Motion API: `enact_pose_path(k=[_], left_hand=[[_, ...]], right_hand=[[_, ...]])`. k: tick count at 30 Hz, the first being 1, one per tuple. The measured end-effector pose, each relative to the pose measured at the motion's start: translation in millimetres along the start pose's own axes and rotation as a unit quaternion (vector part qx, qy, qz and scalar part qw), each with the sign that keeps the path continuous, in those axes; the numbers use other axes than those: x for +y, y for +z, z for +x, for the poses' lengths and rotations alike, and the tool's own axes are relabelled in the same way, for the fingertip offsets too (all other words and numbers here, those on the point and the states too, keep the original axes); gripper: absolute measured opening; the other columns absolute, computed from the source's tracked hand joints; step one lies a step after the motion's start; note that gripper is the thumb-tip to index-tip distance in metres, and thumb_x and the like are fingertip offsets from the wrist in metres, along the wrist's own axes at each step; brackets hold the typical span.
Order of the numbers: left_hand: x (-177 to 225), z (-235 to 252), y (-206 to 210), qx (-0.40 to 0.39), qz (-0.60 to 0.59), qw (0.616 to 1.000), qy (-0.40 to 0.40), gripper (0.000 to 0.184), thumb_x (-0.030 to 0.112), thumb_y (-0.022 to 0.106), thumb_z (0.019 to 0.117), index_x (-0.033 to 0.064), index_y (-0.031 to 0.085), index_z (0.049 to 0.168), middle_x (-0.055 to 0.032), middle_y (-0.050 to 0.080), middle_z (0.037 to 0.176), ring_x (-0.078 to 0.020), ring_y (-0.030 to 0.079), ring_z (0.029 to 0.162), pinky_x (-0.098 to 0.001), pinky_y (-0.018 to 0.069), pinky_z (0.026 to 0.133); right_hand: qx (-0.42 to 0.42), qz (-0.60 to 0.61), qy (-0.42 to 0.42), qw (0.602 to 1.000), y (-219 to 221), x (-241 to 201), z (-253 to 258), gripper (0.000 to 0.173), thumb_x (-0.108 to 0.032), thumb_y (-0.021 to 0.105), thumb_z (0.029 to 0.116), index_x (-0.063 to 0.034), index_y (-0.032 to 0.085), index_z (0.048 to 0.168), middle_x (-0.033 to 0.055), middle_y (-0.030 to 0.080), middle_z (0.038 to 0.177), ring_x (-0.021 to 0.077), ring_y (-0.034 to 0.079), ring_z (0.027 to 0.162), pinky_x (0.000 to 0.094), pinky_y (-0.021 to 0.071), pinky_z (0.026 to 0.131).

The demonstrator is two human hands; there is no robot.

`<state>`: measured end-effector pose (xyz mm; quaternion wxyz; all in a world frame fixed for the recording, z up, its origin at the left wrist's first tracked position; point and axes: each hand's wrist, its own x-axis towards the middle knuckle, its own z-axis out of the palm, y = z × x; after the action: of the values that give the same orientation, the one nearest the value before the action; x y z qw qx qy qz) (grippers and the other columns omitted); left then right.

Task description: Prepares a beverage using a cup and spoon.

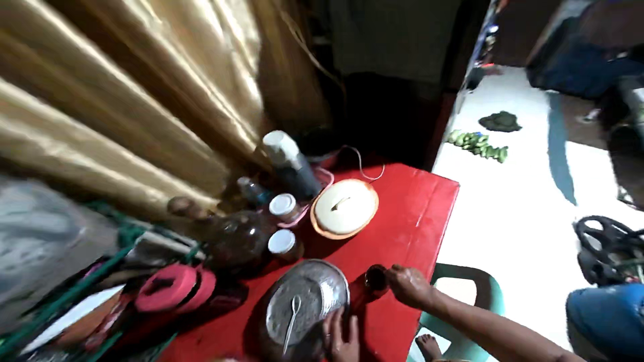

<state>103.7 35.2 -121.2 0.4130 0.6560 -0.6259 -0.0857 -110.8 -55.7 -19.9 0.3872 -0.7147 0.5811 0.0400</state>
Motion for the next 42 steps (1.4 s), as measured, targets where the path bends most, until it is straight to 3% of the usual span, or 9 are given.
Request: enact_pose_path(k=[1,5,7,11,16,21,25,35,42], left_hand=[[6,-4,13,-0.053,-0.028,0.998,0.003,0.054,0.013,0.075,0.0817,-0.0158,0.061,0.125,-0.0357,0.062,0.124,-0.0490,0.063,0.113,-0.0553,0.0510,0.099],[-5,7,60,-0.224,0.016,0.974,-0.003,0.111,0.058,0.077,0.0780,-0.0107,0.032,0.153,-0.0260,0.045,0.153,-0.0411,0.039,0.146,-0.0573,0.0182,0.124],[-7,19,80,-0.260,0.002,0.965,-0.024,0.117,0.057,0.083,0.0733,-0.0057,0.030,0.156,-0.0247,0.045,0.153,-0.0387,0.041,0.144,-0.0549,0.0252,0.122],[-3,34,94,-0.277,-0.138,0.946,-0.095,0.111,0.030,0.089,0.0719,-0.0069,0.027,0.156,-0.0301,0.040,0.154,-0.0410,0.040,0.144,-0.0505,0.0325,0.120],[5,46,91,-0.276,-0.099,0.954,-0.070,0.095,0.039,0.087,0.0738,-0.0053,0.046,0.147,-0.0261,0.060,0.135,-0.0368,0.059,0.126,-0.0515,0.0445,0.110],[16,45,88,-0.262,-0.035,0.963,-0.046,0.089,0.037,0.086,0.0734,-0.0072,0.051,0.142,-0.0265,0.065,0.127,-0.0387,0.062,0.120,-0.0534,0.0460,0.107],[24,33,90,-0.214,-0.002,0.977,0.001,0.091,0.042,0.081,0.0732,-0.0072,0.050,0.143,-0.0310,0.058,0.135,-0.0479,0.055,0.126,-0.0619,0.0387,0.110],[165,-2,89,-0.090,-0.112,0.990,-0.008,0.088,0.028,0.085,0.0668,-0.0140,0.052,0.136,-0.0354,0.057,0.131,-0.0527,0.052,0.123,-0.0626,0.0401,0.106],[264,-50,121,-0.150,-0.279,0.947,-0.049,0.095,0.028,0.089,0.0642,-0.0117,0.047,0.139,-0.0288,0.054,0.134,-0.0302,0.056,0.123,-0.0400,0.0480,0.105]], right_hand=[[0.002,0.014,0.006,1.000,-1,-1,0,0.034,-0.013,0.046,0.1048,0.0010,0.061,0.131,0.0239,0.060,0.133,0.0418,0.063,0.117,0.0593,0.0499,0.097],[0.040,0.089,0.013,0.995,7,5,5,0.033,-0.018,0.045,0.1064,0.0031,0.067,0.120,0.0239,0.066,0.123,0.0389,0.063,0.116,0.0560,0.0484,0.101],[0.071,0.132,0.005,0.989,16,13,9,0.033,-0.018,0.048,0.1056,0.0039,0.069,0.117,0.0236,0.068,0.117,0.0372,0.066,0.112,0.0538,0.0492,0.101],[0.117,0.210,-0.008,0.971,28,19,11,0.032,-0.017,0.050,0.1062,0.0044,0.069,0.121,0.0232,0.069,0.117,0.0336,0.067,0.112,0.0482,0.0492,0.103],[0.165,0.215,-0.067,0.960,41,27,17,0.030,-0.015,0.051,0.1053,0.0016,0.069,0.121,0.0251,0.065,0.120,0.0359,0.064,0.112,0.0486,0.0505,0.101],[0.138,0.182,-0.107,0.968,31,28,12,0.032,-0.015,0.047,0.1071,-0.0012,0.067,0.128,0.0229,0.063,0.130,0.0361,0.063,0.120,0.0511,0.0483,0.105],[0.186,0.089,-0.187,0.961,20,34,-7,0.028,-0.011,0.051,0.1040,0.0010,0.069,0.121,0.0243,0.070,0.114,0.0398,0.067,0.110,0.0550,0.0525,0.097],[0.228,0.054,-0.255,0.938,-42,96,-132,0.021,-0.011,0.056,0.0997,0.0045,0.070,0.105,0.0231,0.070,0.099,0.0385,0.070,0.096,0.0527,0.0559,0.086],[0.239,0.168,-0.251,0.923,-68,175,-220,0.020,-0.005,0.058,0.0973,0.0065,0.070,0.109,0.0237,0.070,0.104,0.0346,0.070,0.096,0.0487,0.0559,0.089]])
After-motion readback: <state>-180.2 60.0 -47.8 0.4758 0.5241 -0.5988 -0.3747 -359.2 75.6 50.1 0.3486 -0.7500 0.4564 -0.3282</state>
